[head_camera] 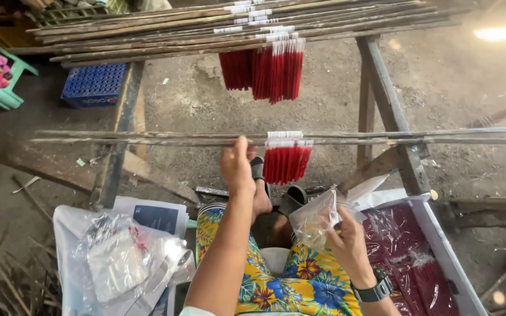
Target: The person packs bundles of red incense sticks into plastic bags by hand, then places the filled bags into a white container.
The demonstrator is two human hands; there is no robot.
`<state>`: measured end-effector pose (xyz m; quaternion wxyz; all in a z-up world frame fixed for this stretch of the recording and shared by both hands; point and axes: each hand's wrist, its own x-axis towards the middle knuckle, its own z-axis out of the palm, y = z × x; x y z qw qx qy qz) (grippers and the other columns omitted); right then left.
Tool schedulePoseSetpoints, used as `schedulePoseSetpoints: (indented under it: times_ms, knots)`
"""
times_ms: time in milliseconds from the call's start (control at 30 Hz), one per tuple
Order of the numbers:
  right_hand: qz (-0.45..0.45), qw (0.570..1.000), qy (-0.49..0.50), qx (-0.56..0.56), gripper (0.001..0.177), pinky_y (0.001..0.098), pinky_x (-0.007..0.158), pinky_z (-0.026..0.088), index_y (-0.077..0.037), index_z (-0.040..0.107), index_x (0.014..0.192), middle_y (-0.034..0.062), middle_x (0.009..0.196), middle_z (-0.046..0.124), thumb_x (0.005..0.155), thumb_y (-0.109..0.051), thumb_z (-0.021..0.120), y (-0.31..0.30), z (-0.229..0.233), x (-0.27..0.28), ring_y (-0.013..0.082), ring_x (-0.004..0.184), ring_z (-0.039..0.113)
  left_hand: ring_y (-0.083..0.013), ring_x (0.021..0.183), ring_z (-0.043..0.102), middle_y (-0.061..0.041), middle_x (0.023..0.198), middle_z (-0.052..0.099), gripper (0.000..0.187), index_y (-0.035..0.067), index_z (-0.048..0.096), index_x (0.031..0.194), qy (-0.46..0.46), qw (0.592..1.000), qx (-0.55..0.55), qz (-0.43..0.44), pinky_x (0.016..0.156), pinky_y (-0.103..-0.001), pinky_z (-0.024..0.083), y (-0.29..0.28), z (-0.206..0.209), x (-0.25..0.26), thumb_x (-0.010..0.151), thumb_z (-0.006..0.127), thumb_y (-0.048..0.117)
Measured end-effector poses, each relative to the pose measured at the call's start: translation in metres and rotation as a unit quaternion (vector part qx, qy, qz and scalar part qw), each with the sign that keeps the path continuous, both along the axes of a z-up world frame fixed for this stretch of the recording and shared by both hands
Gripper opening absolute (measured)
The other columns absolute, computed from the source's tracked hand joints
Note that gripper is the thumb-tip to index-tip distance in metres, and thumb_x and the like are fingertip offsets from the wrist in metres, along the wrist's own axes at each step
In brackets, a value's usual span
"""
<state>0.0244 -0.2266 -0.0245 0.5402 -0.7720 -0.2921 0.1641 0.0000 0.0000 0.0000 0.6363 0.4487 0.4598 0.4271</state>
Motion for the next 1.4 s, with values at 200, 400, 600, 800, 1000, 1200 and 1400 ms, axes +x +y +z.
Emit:
schedulePoseSetpoints:
  times_ms: [200, 400, 600, 800, 1000, 1200, 1400]
  knots:
    - [0.021, 1.0, -0.003, 0.009, 0.016, 0.0173, 0.026, 0.027, -0.007, 0.057, 0.095, 0.0029, 0.058, 0.06, 0.085, -0.013, 0.046, 0.003, -0.02, 0.016, 0.004, 0.031, 0.032, -0.0168, 0.089, 0.056, -0.002, 0.094, 0.06, 0.038, 0.016, 0.054, 0.093, -0.015, 0.979, 0.092, -0.179, 0.079, -0.031, 0.044, -0.015, -0.018, -0.016, 0.071, 0.054, 0.047]
    - [0.063, 0.998, 0.002, 0.004, 0.019, 0.0201, 0.034, 0.021, -0.009, 0.057, 0.096, -0.0015, 0.053, 0.048, 0.087, -0.016, 0.041, 0.009, 0.004, -0.001, 0.0062, 0.036, 0.028, -0.016, 0.103, 0.053, -0.006, 0.113, 0.056, 0.032, 0.011, 0.057, 0.103, -0.098, 0.84, 0.229, -0.481, 0.086, -0.026, 0.041, 0.007, -0.013, 0.006, 0.08, 0.057, 0.033]
    - [0.059, 0.996, -0.03, 0.056, 0.014, 0.0177, 0.035, 0.032, -0.01, 0.055, 0.092, -0.0037, 0.058, 0.051, 0.086, -0.019, 0.045, 0.005, 0.0, -0.009, 0.0048, 0.04, 0.04, -0.0087, 0.107, 0.048, 0.0, 0.106, 0.058, 0.017, 0.011, 0.062, 0.091, -0.125, 0.746, 0.159, -0.634, 0.091, -0.024, 0.038, 0.012, -0.012, 0.031, 0.079, 0.061, 0.023]
    - [-0.085, 0.986, -0.036, 0.137, 0.01, 0.0249, 0.053, 0.041, -0.005, 0.052, 0.088, 0.0067, 0.059, 0.053, 0.089, -0.009, 0.044, -0.005, 0.059, -0.009, 0.0136, 0.051, 0.048, -0.0144, 0.063, 0.059, -0.008, 0.066, 0.063, 0.013, 0.008, 0.063, 0.081, -0.134, 0.788, 0.186, -0.571, 0.066, -0.029, 0.049, 0.005, -0.027, 0.017, 0.071, 0.071, 0.012]
    - [-0.026, 0.998, -0.059, 0.003, 0.015, 0.0399, 0.055, 0.043, -0.001, 0.053, 0.088, 0.0152, 0.055, 0.052, 0.083, -0.015, 0.05, 0.024, -0.02, 0.027, 0.0286, 0.054, 0.054, -0.0241, 0.058, 0.064, -0.017, 0.06, 0.063, 0.016, 0.002, 0.061, 0.073, -0.004, 0.789, 0.079, -0.609, 0.059, -0.035, 0.051, 0.002, 0.015, -0.036, 0.067, 0.073, 0.011]
    - [-0.034, 0.998, 0.046, 0.032, 0.016, 0.0319, 0.05, 0.048, -0.004, 0.056, 0.095, 0.0085, 0.06, 0.057, 0.083, -0.012, 0.048, 0.052, -0.013, 0.017, 0.0181, 0.039, 0.057, -0.0275, 0.063, 0.061, -0.016, 0.068, 0.061, 0.021, 0.001, 0.058, 0.081, -0.132, 0.812, -0.094, -0.561, 0.064, -0.039, 0.05, -0.013, 0.007, -0.058, 0.064, 0.07, 0.002]
    - [-0.024, 0.999, 0.03, 0.017, 0.018, 0.0344, 0.051, 0.047, -0.005, 0.053, 0.098, 0.0137, 0.07, 0.06, 0.082, -0.011, 0.05, 0.059, -0.054, 0.022, 0.0222, 0.051, 0.059, -0.0333, 0.054, 0.059, -0.022, 0.063, 0.056, 0.03, -0.006, 0.052, 0.092, -0.234, 0.847, -0.127, -0.46, 0.055, -0.041, 0.05, -0.029, -0.043, -0.041, 0.065, 0.066, -0.002]
